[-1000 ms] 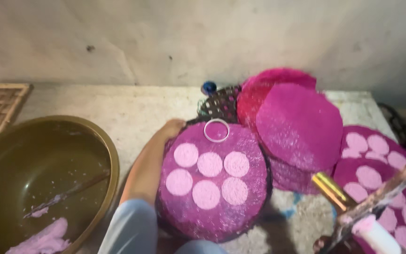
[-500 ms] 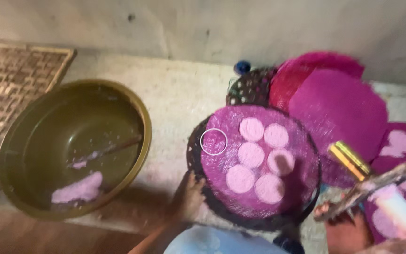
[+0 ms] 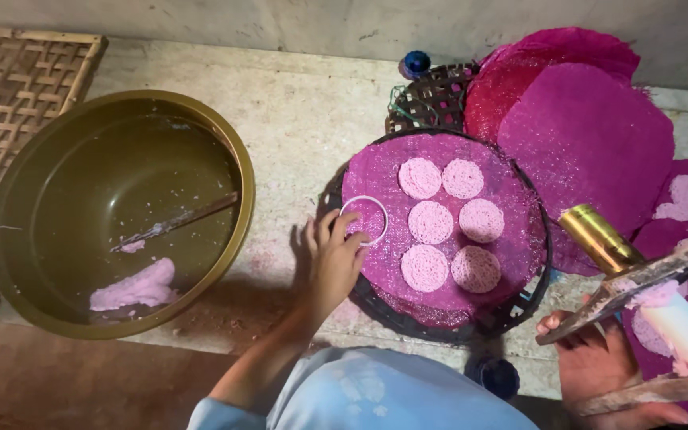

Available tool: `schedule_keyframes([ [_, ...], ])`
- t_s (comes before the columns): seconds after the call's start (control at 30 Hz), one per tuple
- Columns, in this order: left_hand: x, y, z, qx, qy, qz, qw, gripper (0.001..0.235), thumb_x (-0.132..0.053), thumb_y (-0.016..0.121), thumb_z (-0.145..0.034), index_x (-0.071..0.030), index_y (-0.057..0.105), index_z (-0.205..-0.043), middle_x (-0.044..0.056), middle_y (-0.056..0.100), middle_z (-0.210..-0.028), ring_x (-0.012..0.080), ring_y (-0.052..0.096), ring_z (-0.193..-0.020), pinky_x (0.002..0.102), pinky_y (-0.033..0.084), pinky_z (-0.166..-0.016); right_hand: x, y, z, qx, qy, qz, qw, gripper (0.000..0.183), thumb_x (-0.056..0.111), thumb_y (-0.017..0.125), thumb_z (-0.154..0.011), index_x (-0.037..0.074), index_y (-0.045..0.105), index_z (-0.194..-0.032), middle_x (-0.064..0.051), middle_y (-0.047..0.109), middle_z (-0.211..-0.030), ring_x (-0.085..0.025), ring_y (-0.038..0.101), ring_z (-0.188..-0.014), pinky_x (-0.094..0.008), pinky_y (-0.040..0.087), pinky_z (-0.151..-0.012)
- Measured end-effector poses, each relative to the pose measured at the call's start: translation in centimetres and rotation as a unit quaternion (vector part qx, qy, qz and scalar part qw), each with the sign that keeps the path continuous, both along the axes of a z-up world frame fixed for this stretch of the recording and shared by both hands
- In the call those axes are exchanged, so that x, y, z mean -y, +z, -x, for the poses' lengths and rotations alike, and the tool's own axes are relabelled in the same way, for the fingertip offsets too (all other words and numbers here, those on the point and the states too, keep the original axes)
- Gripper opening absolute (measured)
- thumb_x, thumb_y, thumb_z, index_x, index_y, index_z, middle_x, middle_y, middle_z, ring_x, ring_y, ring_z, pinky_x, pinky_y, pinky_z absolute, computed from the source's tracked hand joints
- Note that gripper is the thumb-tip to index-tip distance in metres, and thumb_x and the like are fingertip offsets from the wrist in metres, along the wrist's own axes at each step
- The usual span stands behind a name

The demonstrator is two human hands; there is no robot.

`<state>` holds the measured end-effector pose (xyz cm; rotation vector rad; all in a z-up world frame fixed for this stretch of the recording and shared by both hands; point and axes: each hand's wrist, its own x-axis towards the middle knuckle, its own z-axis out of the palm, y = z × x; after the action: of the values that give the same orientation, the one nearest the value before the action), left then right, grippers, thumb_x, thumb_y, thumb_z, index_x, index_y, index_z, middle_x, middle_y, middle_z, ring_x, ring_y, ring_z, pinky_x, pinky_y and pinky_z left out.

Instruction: The person scoops pink paste from a bowl and presses it into a circular mold on a purple glittery mat. They repeatedly fill the mold, scrape off excess paste, and place the formed circles onto a nearby tray.

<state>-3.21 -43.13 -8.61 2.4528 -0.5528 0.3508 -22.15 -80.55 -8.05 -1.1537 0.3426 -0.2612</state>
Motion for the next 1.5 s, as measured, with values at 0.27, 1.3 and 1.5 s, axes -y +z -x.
schedule_keyframes([
  [0.27, 1.3, -1.7, 0.4, 0.027, -0.042, 0.064, 0.997, 0.008, -0.017, 0.076, -0.085, -0.017, 0.075, -0.093, 0.002, 0.062, -0.116, 0.0243, 0.054, -0.124, 0.061, 0.021, -0.116, -0.2, -0.3, 1.2, 0.165, 0.091, -0.040, 0.981, 0.127, 0.089, 0.057, -0.076, 0.001, 0.030, -0.164, -0.024, 0.043, -0.150, -0.040, 0.047, -0.129, -0.063, 0.032, -0.112],
  [1.3, 6.0, 0.3, -14.3, -0.351, -0.400, 0.836, 0.139, 0.029, -0.037, 0.048, -0.098, -0.010, 0.055, -0.108, 0.003, 0.055, -0.098, 0.0209, 0.055, -0.099, 0.041, 0.046, -0.103, -6.8, 11.5, -16.4, -0.441, 0.432, 0.287, 0.733, 0.090, 0.079, 0.022, -0.087, 0.011, 0.058, -0.132, -0.010, 0.078, -0.112, -0.019, 0.071, -0.108, -0.037, 0.050, -0.100],
  [1.5, 3.5, -1.6, -16.4, -0.333, -0.420, 0.829, 0.161, 0.024, -0.036, 0.045, -0.102, -0.013, 0.054, -0.101, 0.000, 0.056, -0.093, 0.0189, 0.056, -0.094, 0.039, 0.048, -0.095, -10.0, 10.2, -17.5, -0.441, 0.431, 0.358, 0.701, 0.083, 0.075, 0.022, -0.095, 0.010, 0.070, -0.114, -0.008, 0.066, -0.083, -0.022, 0.056, -0.073, -0.041, 0.044, -0.066],
])
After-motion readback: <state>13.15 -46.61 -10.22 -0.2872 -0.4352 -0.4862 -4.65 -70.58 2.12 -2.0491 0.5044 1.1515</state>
